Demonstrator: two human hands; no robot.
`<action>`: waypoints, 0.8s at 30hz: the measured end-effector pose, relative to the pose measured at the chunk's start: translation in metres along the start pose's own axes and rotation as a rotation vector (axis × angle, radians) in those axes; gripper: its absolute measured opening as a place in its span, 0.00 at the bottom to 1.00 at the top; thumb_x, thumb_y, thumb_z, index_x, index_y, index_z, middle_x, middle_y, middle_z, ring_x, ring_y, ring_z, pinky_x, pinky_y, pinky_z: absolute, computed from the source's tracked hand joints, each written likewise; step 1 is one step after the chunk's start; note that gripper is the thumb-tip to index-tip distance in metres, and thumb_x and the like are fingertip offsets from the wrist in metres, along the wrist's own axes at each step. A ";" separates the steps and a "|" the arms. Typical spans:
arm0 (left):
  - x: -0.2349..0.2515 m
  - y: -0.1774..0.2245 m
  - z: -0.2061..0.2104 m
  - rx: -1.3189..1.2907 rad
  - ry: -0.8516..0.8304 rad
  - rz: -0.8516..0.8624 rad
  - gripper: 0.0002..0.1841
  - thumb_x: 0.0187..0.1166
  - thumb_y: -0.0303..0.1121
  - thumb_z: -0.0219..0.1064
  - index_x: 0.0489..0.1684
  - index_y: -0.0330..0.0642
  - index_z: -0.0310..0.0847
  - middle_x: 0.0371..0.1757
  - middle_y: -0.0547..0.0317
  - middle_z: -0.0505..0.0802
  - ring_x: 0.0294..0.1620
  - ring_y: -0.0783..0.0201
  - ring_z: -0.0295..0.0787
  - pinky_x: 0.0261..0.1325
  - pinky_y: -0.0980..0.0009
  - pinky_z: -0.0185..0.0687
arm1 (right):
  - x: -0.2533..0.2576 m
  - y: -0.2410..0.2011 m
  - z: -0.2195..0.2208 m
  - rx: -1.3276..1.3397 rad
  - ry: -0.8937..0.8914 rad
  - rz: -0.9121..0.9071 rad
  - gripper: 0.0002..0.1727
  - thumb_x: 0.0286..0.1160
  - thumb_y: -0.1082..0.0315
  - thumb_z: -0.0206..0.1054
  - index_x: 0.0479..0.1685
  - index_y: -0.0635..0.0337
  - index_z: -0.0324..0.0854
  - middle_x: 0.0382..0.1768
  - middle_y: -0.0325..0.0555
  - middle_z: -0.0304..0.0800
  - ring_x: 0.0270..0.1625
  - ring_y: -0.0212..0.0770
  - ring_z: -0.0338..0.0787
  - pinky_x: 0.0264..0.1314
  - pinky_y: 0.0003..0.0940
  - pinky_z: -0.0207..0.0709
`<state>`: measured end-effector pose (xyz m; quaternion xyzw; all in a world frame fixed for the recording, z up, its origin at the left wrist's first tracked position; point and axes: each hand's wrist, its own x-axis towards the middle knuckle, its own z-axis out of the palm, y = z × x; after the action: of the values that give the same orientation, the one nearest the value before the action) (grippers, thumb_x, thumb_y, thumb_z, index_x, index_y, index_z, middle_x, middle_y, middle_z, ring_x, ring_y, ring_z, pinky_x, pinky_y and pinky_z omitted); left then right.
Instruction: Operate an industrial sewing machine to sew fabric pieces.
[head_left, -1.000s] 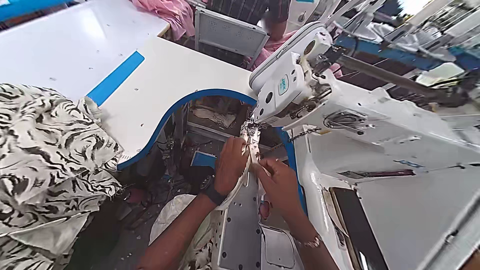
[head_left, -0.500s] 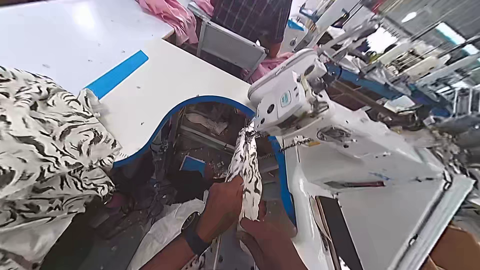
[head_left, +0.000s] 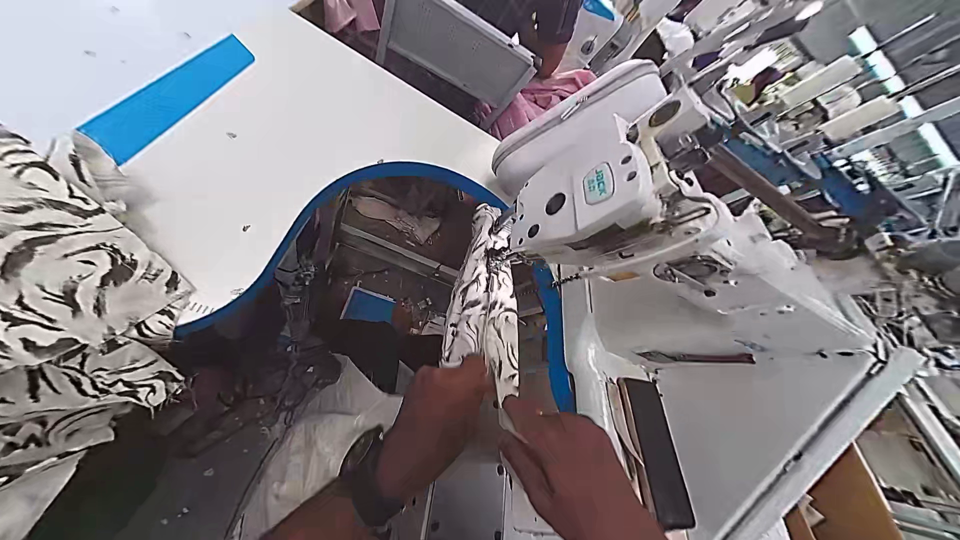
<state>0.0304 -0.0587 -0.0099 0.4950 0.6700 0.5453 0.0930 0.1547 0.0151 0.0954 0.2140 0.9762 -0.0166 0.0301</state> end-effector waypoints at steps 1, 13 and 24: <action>-0.004 -0.002 -0.003 -0.022 -0.019 -0.014 0.12 0.82 0.33 0.58 0.31 0.37 0.83 0.10 0.57 0.78 0.10 0.58 0.78 0.15 0.62 0.72 | 0.007 -0.002 0.002 -0.006 -0.024 0.009 0.13 0.72 0.60 0.65 0.29 0.60 0.85 0.09 0.47 0.76 0.14 0.55 0.84 0.15 0.50 0.72; -0.018 -0.051 -0.047 -0.311 -0.251 -0.359 0.15 0.77 0.38 0.71 0.42 0.30 0.85 0.31 0.48 0.90 0.33 0.59 0.87 0.43 0.57 0.84 | 0.018 0.052 0.022 0.200 -0.497 0.208 0.19 0.78 0.65 0.65 0.61 0.70 0.83 0.42 0.68 0.92 0.51 0.70 0.91 0.56 0.71 0.76; -0.062 0.058 -0.014 0.244 -0.127 -0.065 0.12 0.79 0.35 0.60 0.39 0.36 0.87 0.09 0.56 0.78 0.09 0.54 0.80 0.14 0.57 0.74 | -0.073 -0.009 0.007 0.154 0.081 -0.157 0.05 0.66 0.75 0.66 0.32 0.65 0.89 0.22 0.53 0.88 0.26 0.53 0.92 0.27 0.46 0.83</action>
<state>0.0840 -0.1205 0.0175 0.5143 0.7396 0.4243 0.0918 0.2177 -0.0241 0.0932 0.1391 0.9862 -0.0852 -0.0272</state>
